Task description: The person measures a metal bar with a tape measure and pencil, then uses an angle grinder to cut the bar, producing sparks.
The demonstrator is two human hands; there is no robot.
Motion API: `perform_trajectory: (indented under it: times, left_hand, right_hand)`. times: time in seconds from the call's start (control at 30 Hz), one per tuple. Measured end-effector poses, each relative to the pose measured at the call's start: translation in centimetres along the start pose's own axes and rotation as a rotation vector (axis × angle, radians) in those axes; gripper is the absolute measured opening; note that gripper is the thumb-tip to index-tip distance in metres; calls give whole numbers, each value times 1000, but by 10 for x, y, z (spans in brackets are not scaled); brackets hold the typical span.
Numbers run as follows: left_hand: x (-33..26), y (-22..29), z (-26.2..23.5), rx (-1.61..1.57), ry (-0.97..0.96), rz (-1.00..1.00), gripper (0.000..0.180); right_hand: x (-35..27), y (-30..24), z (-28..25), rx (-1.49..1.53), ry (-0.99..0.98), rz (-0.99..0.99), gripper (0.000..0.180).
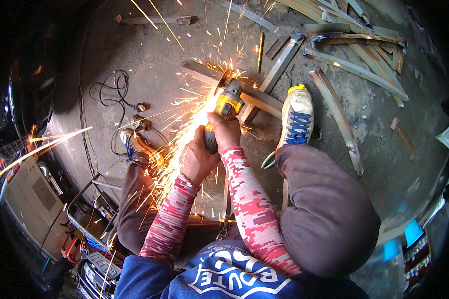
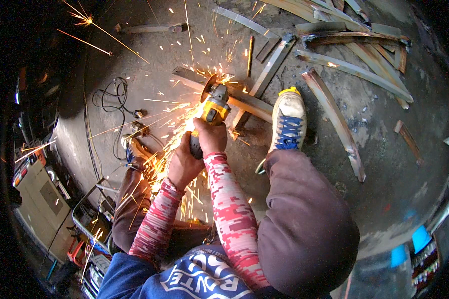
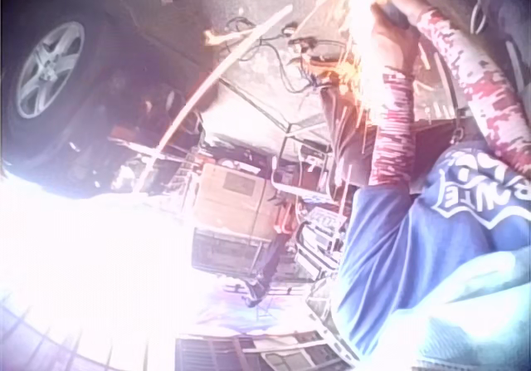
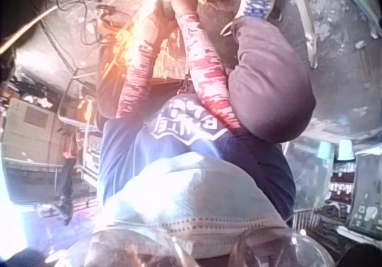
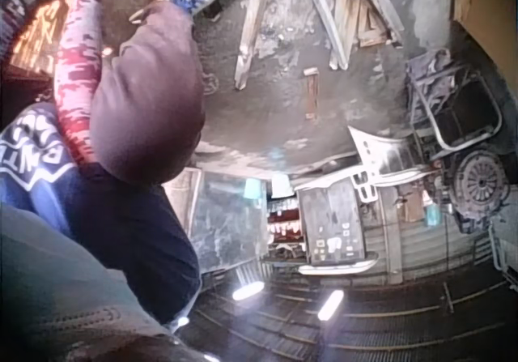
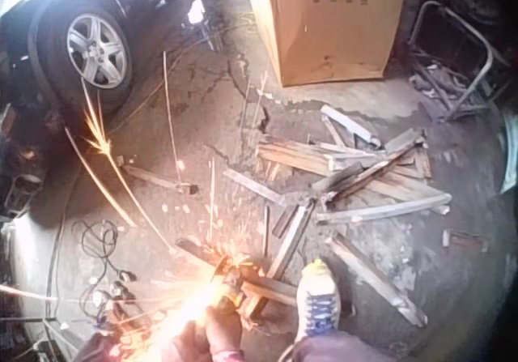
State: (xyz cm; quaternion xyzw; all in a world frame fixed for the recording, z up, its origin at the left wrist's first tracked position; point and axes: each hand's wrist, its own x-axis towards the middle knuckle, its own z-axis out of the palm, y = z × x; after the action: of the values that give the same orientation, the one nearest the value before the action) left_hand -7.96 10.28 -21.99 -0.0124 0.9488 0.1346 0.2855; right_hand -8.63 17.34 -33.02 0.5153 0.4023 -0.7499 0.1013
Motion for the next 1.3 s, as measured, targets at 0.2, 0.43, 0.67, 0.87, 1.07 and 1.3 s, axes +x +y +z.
perform_trajectory:
  times: [0.2,0.43,0.67,0.87,1.07,1.3]
  left_hand:
    - [1,-2,2,-3,16,10,72]
    - [2,0,0,-23,11,39,64]
    - [4,4,-4,-15,-12,14,63]
    - [5,6,-6,-1,32,43,64]
    - [6,9,-6,-25,34,50,64]
    - [10,8,-13,18,10,56,71]
  right_hand:
    - [1,-1,-1,-27,-13,47,35]
    - [3,0,0,-15,-10,49,37]
    - [5,2,2,81,-7,-16,46]
    - [7,-4,1,1,-5,-35,47]
    - [4,-9,-1,28,-49,-5,38]
    - [1,-15,-3,-35,-116,-28,48]
